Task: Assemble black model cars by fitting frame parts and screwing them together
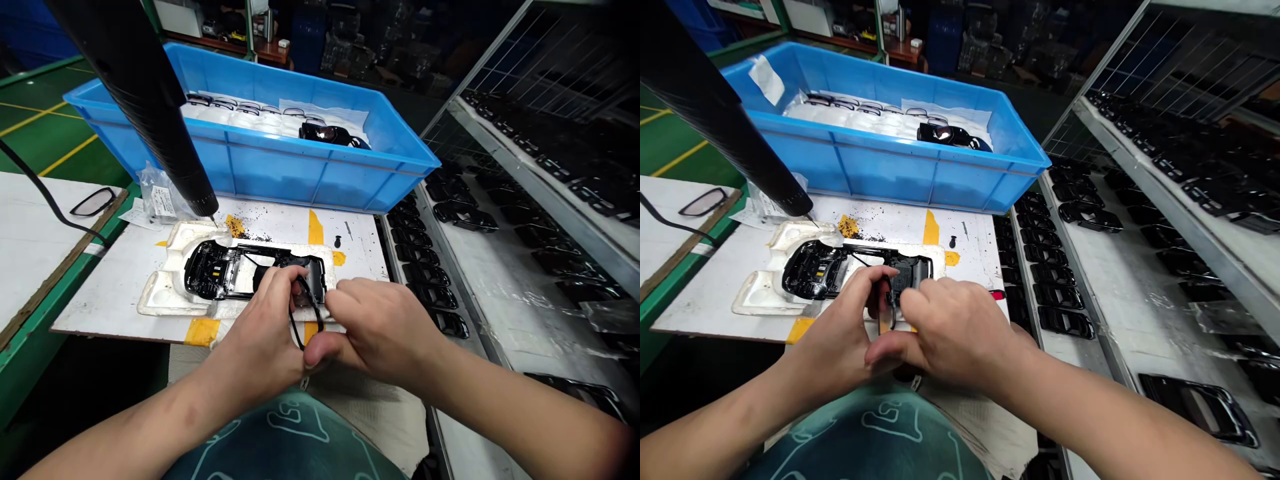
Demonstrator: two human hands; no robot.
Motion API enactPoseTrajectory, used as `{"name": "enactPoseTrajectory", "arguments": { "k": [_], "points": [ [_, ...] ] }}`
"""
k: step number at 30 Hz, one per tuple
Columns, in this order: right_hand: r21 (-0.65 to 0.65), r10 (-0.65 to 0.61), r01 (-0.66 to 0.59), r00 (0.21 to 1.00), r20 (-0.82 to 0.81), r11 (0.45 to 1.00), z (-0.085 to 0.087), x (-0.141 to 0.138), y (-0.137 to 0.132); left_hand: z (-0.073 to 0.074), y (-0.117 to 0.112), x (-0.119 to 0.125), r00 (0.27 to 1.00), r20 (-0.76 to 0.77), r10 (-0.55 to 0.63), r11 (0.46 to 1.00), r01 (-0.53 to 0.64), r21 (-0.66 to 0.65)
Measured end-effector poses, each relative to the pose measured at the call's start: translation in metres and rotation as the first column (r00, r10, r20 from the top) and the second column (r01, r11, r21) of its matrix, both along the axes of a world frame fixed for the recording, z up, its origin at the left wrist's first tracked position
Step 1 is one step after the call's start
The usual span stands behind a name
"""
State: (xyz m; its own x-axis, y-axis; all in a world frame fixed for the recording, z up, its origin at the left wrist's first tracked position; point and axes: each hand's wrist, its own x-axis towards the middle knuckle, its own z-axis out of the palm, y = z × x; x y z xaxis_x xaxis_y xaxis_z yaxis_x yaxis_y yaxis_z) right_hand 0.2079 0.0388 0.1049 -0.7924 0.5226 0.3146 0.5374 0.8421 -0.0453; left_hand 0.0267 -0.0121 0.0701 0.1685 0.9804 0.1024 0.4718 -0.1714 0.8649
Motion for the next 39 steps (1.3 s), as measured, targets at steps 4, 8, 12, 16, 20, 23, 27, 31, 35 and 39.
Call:
{"name": "enactPoseTrajectory", "arguments": {
  "k": [4, 8, 12, 16, 20, 23, 27, 31, 35, 39],
  "points": [
    [0.031, 0.047, -0.046, 0.998, -0.039, 0.998, -0.001, -0.002, 0.002, -0.003, 0.002, 0.001, 0.999, 0.043, 0.010, 1.000, -0.009, -0.020],
    [-0.022, -0.053, 0.052, 0.998, -0.036, 0.998, 0.000, -0.004, 0.002, -0.006, 0.002, 0.001, 0.998, 0.066, 0.011, 1.000, -0.011, -0.001],
    [-0.060, -0.044, 0.048, 0.998, 0.052, 0.997, 0.004, -0.003, 0.000, -0.006, 0.001, -0.004, 0.998, 0.045, -0.045, 0.999, 0.044, 0.021],
    [-0.010, -0.002, 0.002, 0.999, 0.033, 1.000, 0.008, -0.003, -0.001, -0.004, 0.003, -0.009, 0.988, 0.000, -0.151, 0.988, 0.151, -0.013],
    [-0.020, -0.001, 0.002, 1.000, 0.021, 1.000, 0.006, -0.004, -0.002, -0.006, 0.009, -0.006, 0.992, -0.030, -0.126, 0.987, 0.129, 0.096],
    [-0.043, -0.041, 0.041, 0.999, 0.005, 0.998, 0.003, -0.004, -0.002, -0.008, 0.011, -0.002, 0.995, -0.051, -0.088, 0.978, 0.096, 0.185],
    [-0.038, -0.054, 0.054, 0.998, 0.010, 0.998, -0.001, -0.002, -0.003, -0.011, 0.010, -0.002, 0.997, -0.072, -0.037, 0.975, 0.052, 0.216],
    [-0.042, -0.028, 0.030, 0.999, 0.039, 0.999, -0.004, 0.000, -0.007, -0.014, 0.009, -0.003, 0.994, -0.100, -0.036, 0.982, 0.054, 0.182],
    [0.001, 0.006, -0.006, 1.000, -0.009, 1.000, -0.004, 0.000, -0.007, -0.013, 0.007, -0.003, 0.988, -0.153, 0.000, 0.984, 0.028, 0.178],
    [0.021, -0.076, 0.077, 0.997, -0.017, 0.997, -0.002, 0.000, -0.004, -0.008, 0.005, -0.001, 0.983, -0.183, 0.031, 0.983, 0.003, 0.183]
  ]
}}
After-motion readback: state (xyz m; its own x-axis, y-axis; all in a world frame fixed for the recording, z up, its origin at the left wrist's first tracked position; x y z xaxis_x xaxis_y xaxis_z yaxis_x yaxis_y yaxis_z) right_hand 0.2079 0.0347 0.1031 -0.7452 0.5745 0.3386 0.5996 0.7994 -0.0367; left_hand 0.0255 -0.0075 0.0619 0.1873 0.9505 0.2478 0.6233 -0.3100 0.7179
